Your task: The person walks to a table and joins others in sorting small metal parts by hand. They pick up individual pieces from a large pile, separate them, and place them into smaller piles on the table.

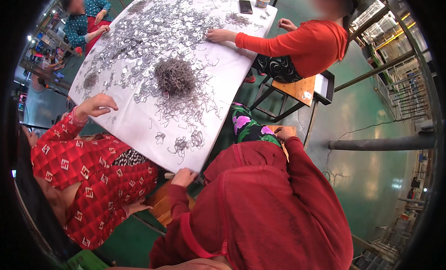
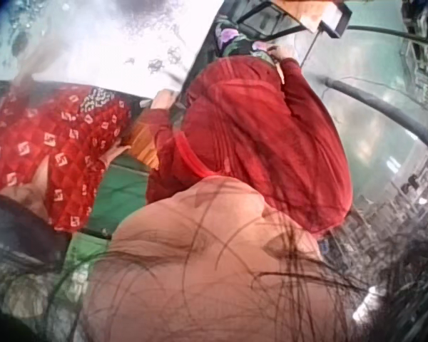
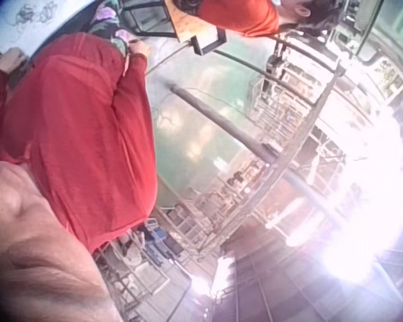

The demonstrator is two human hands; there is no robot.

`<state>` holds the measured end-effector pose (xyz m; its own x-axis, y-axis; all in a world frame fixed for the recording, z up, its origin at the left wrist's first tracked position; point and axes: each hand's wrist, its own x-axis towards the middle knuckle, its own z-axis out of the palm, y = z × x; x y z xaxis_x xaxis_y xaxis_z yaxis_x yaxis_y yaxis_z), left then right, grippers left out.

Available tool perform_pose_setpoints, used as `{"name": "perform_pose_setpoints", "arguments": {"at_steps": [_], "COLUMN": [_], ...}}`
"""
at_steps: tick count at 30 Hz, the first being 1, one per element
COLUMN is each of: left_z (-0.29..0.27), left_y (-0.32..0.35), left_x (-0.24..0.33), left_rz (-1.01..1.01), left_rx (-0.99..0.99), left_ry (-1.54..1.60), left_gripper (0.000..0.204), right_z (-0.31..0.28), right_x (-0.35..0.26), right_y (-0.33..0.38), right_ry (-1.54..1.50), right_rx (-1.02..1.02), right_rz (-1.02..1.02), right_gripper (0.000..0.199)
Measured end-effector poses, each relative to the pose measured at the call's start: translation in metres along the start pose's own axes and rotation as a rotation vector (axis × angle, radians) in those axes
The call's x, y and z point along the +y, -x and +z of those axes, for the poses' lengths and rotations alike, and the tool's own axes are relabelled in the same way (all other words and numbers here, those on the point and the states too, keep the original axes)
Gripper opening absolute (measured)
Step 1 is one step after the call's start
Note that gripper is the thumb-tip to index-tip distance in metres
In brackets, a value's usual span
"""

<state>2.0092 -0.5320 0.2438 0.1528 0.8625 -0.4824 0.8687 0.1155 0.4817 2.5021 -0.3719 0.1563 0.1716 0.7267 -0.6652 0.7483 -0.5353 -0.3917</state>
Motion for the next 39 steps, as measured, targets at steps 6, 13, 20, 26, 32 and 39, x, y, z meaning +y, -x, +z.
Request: {"name": "perform_pose_setpoints", "arguments": {"at_steps": [6, 13, 20, 26, 32, 39], "left_z": [-0.020, 0.071, 0.180, 0.219, 0.221, -0.008], "left_y": [0.014, -0.029, -0.098, -0.075, -0.052, -0.077], "left_x": [0.069, 0.157, 0.210, 0.186, 0.152, 0.273], "left_rz": [-0.372, -0.572, -0.923, -1.063, -0.838, -0.452], "left_rx": [-0.639, -0.527, -0.154, -0.047, 0.327, 1.119], "left_ry": [0.329, 0.741, 1.186, 1.285, 0.908, 0.890], "left_gripper": [0.024, 0.022, 0.021, 0.022, 0.024, 0.019], "right_z": [-0.065, -0.119, -0.127, -0.043, 0.000, -0.031], "right_x": [-0.045, -0.181, -0.365, -0.451, -0.465, -0.441], "right_y": [-0.055, -0.118, -0.071, -0.099, -0.127, -0.144], "right_ry": [0.099, 0.578, 0.047, 0.173, 0.254, -0.130], "right_rx": [-0.072, -0.102, -0.435, -0.152, -0.151, -0.271], "right_rz": [0.041, -0.749, -0.872, -1.391, -1.434, -1.197], "right_gripper": [0.037, 0.032, 0.024, 0.030, 0.025, 0.026]}}
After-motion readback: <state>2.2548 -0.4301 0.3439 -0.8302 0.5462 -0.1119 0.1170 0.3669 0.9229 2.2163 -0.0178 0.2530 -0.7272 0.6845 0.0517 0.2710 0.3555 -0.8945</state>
